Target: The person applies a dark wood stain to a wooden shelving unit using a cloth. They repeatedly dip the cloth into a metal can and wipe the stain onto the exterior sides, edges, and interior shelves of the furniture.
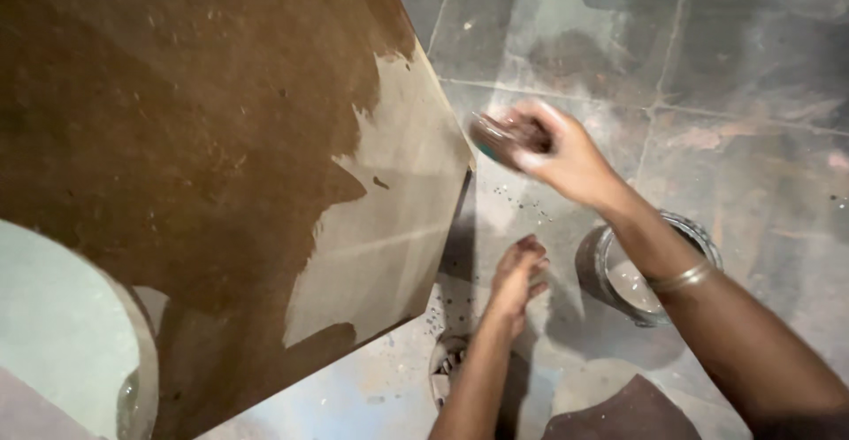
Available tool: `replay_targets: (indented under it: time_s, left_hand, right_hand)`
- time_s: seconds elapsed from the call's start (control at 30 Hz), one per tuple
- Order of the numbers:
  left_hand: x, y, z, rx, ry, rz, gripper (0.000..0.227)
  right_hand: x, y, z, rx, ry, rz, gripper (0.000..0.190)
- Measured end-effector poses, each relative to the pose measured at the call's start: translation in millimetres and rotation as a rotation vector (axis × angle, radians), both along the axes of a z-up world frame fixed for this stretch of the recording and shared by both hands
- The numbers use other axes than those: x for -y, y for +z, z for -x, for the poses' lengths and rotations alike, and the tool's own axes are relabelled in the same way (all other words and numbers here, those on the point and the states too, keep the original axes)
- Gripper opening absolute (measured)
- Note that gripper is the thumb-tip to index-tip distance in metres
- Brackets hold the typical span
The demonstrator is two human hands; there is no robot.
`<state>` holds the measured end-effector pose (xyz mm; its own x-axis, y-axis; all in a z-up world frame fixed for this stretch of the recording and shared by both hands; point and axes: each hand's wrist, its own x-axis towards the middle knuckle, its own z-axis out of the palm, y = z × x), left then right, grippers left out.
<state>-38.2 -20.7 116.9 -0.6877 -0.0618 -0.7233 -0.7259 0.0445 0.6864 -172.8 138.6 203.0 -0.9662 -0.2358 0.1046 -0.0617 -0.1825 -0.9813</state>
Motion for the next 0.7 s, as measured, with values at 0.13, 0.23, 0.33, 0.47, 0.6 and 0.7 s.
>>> replay_targets:
  time_s: [0.13, 0.23, 0.33, 0.47, 0.6, 0.7]
  left_hand:
    - [23, 9, 18, -0.127, 0.143, -0.092, 0.053]
    - [49, 4, 17, -0.156, 0.134, -0.086, 0.049]
    - [73, -18, 5, -0.125, 0.219, -0.165, 0.048]
    - [89, -61, -1, -0.008, 0.405, -0.217, 0.045]
    - [103, -86, -8, -0.029, 0.365, -0.211, 0.046]
    - [108, -87, -15, -0.036, 0.347, -0.220, 0.045]
  right_hand:
    - [29, 65, 73, -0.606, -0.202, -0.140, 0.037]
    - [38, 66, 95, -0.804, -0.383, -0.240, 0.044]
    - [59, 27, 88, -0.929, -0.468, -0.278, 0.051]
    - [134, -73, 55, -0.532, -0.519, -0.093, 0.066]
    - [190, -181, 40, -0.131, -0.509, 0.135, 0.057]
    - [193, -183, 37, -0.041, -0.558, 0.151, 0.056]
